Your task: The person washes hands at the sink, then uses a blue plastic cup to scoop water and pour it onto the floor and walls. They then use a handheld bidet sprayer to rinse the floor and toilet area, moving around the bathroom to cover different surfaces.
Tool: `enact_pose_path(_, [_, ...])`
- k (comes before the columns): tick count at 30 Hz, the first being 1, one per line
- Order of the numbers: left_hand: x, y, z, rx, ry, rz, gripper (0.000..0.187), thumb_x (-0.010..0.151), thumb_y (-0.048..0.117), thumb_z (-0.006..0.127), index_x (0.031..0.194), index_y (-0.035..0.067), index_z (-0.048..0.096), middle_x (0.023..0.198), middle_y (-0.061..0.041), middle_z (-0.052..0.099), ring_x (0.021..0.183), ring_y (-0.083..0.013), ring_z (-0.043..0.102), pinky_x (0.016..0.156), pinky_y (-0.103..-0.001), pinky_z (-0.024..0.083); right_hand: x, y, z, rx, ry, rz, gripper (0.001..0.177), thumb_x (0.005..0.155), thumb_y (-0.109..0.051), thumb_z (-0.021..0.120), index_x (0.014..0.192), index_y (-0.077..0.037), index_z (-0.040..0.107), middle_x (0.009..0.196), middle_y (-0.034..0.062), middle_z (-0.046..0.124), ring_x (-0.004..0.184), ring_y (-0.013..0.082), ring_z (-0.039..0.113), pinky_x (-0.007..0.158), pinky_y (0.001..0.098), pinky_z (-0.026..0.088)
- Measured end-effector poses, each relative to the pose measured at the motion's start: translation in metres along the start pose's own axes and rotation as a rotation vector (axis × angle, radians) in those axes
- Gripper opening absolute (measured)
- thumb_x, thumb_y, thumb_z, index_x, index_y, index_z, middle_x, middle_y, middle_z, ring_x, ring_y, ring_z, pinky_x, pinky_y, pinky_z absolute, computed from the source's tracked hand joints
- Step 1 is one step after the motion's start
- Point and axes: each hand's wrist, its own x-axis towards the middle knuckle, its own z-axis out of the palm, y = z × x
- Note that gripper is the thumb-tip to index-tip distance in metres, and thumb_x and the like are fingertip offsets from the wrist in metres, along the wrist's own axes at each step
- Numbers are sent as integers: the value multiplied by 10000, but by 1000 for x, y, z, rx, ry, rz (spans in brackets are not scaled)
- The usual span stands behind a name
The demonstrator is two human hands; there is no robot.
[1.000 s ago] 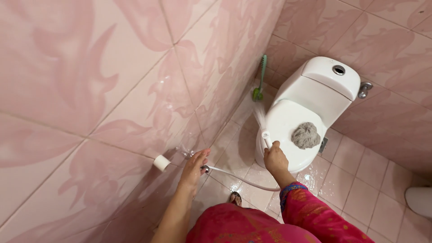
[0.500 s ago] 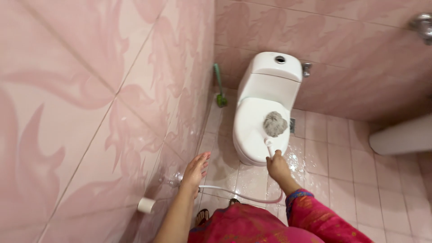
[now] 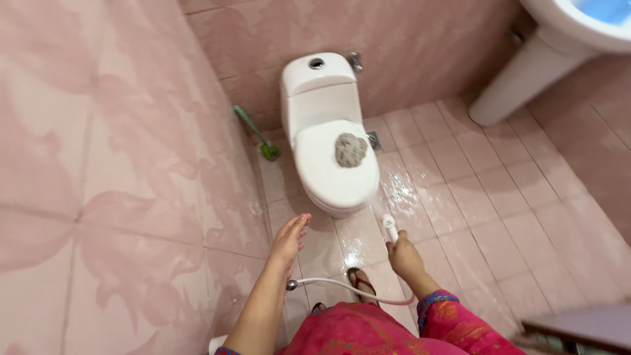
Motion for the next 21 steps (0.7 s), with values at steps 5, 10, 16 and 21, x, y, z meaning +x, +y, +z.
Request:
enact_pose_path(5, [13,-2,31,79,-95,-30,585,921,570,534,1363,205,649,1447,-17,612,1378,-213,508,1115,-432,397,-59,0,-3,-84,-112,-75,294,948,-270,613,1124,-72,484,915,208,716,845,438,702,743,549,539])
enact_pose_path(10, [17,-7,51,112,-148,-69,591,926,562,534,1377,194,637,1456,-24,603,1376,-222,499,1116,-443,390,-91,-5,5,-333,-240,-220,273,954,-276,618,1086,-92,466,919,137,714,816,363,724,738,528,531])
enact_pose_path(16, [21,-15,74,142,-166,-113,583,937,549,512,1375,187,641,1456,-24,598,1374,-223,496,1121,-449,380,-96,33,3,-223,-314,-52,236,986,-263,593,1094,-93,469,934,141,726,836,348,720,733,515,545])
enact_pose_path(21, [23,-12,96,141,-170,-108,569,937,543,529,1358,182,653,1422,-21,618,1323,-208,512,1116,-450,379,-81,67,-16,-136,-252,98,285,965,-261,609,1124,-77,458,926,158,727,849,384,712,744,515,545])
